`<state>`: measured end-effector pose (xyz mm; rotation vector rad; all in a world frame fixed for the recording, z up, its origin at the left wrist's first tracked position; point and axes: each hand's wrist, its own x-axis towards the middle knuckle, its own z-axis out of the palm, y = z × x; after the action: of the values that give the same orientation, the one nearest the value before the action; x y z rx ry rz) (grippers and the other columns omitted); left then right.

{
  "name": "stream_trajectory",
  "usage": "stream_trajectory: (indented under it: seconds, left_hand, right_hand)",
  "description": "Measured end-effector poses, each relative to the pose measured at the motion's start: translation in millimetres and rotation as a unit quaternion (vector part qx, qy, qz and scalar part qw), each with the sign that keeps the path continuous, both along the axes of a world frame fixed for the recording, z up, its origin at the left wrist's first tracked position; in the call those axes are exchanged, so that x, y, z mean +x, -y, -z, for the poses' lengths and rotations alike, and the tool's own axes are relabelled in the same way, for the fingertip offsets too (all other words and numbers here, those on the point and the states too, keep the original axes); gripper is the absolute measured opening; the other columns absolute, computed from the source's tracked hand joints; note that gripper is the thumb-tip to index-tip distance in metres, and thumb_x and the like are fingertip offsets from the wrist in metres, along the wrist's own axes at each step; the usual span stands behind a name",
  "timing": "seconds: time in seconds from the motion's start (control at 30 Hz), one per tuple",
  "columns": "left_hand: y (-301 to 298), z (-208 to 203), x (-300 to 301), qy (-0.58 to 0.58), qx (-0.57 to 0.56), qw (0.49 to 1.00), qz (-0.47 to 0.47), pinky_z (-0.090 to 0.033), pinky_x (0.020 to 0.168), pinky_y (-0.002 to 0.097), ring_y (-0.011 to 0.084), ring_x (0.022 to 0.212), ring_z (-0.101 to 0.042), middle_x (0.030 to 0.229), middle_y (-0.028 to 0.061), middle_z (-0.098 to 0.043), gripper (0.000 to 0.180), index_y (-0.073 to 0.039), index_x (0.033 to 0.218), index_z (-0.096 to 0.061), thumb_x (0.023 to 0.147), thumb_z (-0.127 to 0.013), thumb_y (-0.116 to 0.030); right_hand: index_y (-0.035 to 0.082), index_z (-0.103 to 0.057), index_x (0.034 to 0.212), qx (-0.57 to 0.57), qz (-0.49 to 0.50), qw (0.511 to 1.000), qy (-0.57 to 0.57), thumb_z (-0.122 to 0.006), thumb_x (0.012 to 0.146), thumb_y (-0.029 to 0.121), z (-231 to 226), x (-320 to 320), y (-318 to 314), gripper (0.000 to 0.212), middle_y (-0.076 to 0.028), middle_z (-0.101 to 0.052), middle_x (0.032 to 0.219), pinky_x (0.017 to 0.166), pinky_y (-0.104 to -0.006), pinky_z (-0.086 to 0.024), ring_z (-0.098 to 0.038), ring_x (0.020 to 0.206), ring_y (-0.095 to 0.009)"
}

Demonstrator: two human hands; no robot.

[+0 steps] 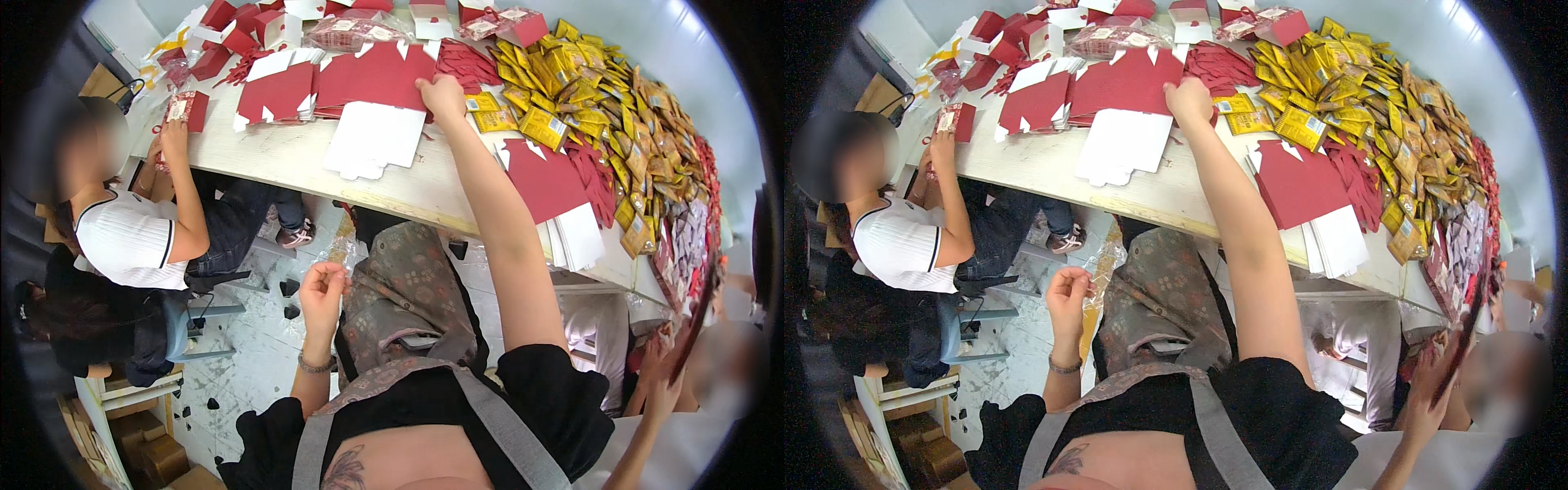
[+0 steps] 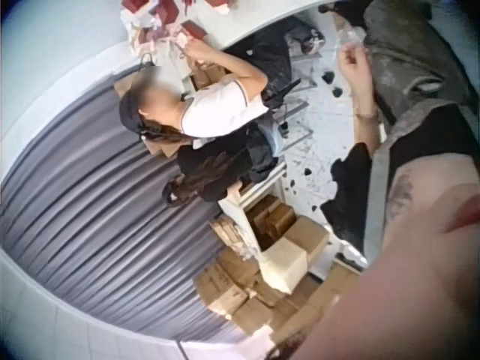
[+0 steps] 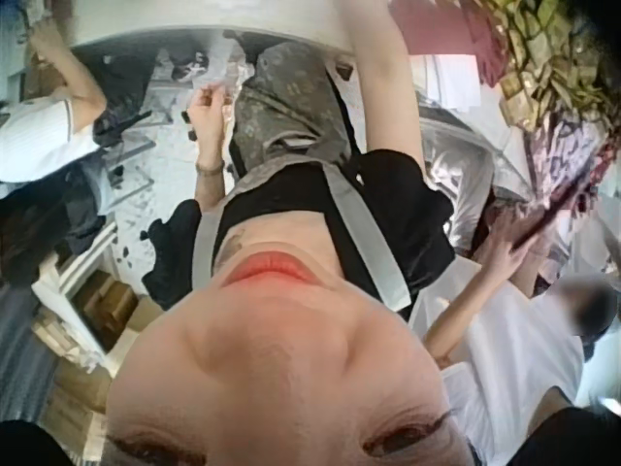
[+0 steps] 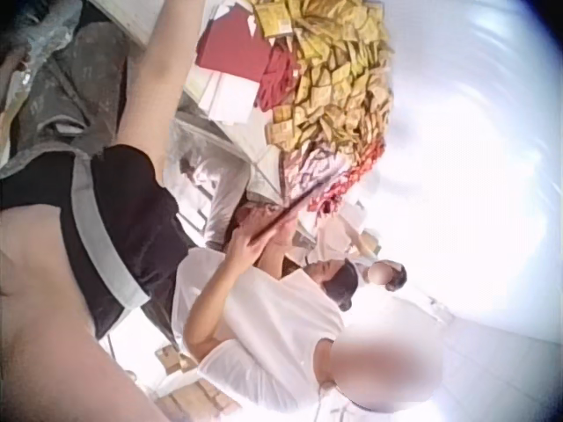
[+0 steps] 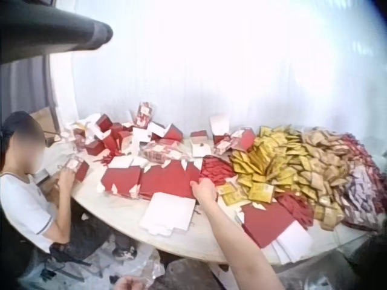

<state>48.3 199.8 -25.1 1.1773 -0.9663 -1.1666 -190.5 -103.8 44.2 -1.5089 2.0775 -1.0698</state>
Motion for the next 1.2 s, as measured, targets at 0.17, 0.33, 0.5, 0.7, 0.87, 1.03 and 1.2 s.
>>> stream_trajectory:
  seconds: [0.17, 0.33, 0.5, 0.7, 0.87, 1.03, 1.2]
  left_hand:
    - [41.0, -43.6, -3.9, -0.054, -0.164, 0.985, -0.02, -0.045, 0.092, 0.0343, 0.0202, 0.111, -0.053, 0.125, 0.0141, -0.05, 0.044, 0.001, 0.128, -0.04, 0.087, -0.057, -0.005]
    - [33.3, -67.4, -25.2, -0.145, -0.083, 0.973, 0.157, -0.046, 0.09, 0.0319, 0.0186, 0.107, -0.056, 0.119, 0.0123, -0.056, 0.042, 0.005, 0.125, -0.045, 0.086, -0.058, -0.003]
    - [15.2, -59.9, -38.9, -0.035, -0.044, 0.975, 0.217, -0.04, 0.094, 0.0325, 0.02, 0.114, -0.05, 0.124, 0.0158, -0.052, 0.037, 0.007, 0.121, -0.05, 0.086, -0.055, -0.006]
    - [14.1, -57.1, -39.2, 0.201, -0.205, 0.919, 0.269, -0.03, 0.1, 0.0442, 0.0344, 0.123, -0.039, 0.137, 0.0206, -0.027, 0.064, -0.012, 0.108, -0.029, 0.065, -0.076, -0.016]
    - [16.8, -64.9, -47.0, -0.034, -0.212, 0.964, 0.158, -0.043, 0.089, 0.0336, 0.0221, 0.107, -0.048, 0.119, 0.014, -0.042, 0.063, -0.01, 0.101, -0.036, 0.06, -0.083, -0.016]
    - [13.6, -68.1, -54.9, -0.173, -0.086, 0.968, 0.16, -0.044, 0.089, 0.0334, 0.02, 0.103, -0.052, 0.117, 0.0147, -0.048, 0.055, -0.01, 0.105, -0.038, 0.068, -0.077, -0.015]
    - [31.6, -39.6, -57.6, -0.061, -0.162, 0.968, 0.182, -0.04, 0.096, 0.0371, 0.0244, 0.117, -0.046, 0.129, 0.0207, -0.043, 0.05, -0.011, 0.108, -0.04, 0.071, -0.072, -0.004]
  right_hand:
    - [-0.006, -0.06, 0.099, -0.059, -0.305, 0.931, 0.19, -0.064, 0.083, 0.021, -33.3, -12.9, -116.6, 0.032, -0.009, -0.065, 0.086, 0.065, -0.0299, -0.044, -0.054, 0.077, -0.01]
    - [-0.001, -0.043, 0.129, -0.19, -0.279, 0.936, 0.098, -0.067, 0.081, 0.018, 3.8, -3.0, -240.1, 0.056, -0.017, -0.049, 0.121, 0.085, -0.0326, -0.046, -0.057, 0.096, -0.024]
    - [0.005, -0.041, 0.124, -0.157, -0.252, 0.943, 0.151, -0.083, 0.065, 0.026, 28.7, -1.4, -276.1, 0.076, -0.017, -0.043, 0.123, 0.095, -0.0347, -0.039, -0.049, 0.109, -0.027]
    - [0.011, -0.039, 0.098, 0.025, -0.444, 0.801, 0.4, -0.089, 0.054, 0.019, 13.8, -17.4, -283.8, 0.067, -0.005, -0.042, 0.111, 0.088, -0.0265, -0.036, -0.041, 0.1, -0.013]
    - [0.011, -0.038, 0.102, -0.127, -0.349, 0.76, 0.533, -0.082, 0.062, 0.009, 6.9, 2.3, -298.0, 0.059, -0.009, -0.041, 0.123, 0.095, -0.0317, -0.035, -0.043, 0.111, -0.019]
    - [0.009, -0.037, 0.109, -0.132, -0.211, 0.798, 0.549, -0.079, 0.067, 0.006, 11.0, 12.2, -309.3, 0.059, -0.008, -0.048, 0.115, 0.086, -0.0298, -0.044, -0.05, 0.103, -0.015]
    - [0.007, -0.037, 0.112, -0.124, -0.173, 0.842, 0.495, -0.074, 0.072, 0.004, 30.6, 16.3, -304.2, 0.055, -0.01, -0.048, 0.119, 0.09, -0.0302, -0.043, -0.05, 0.107, -0.016]
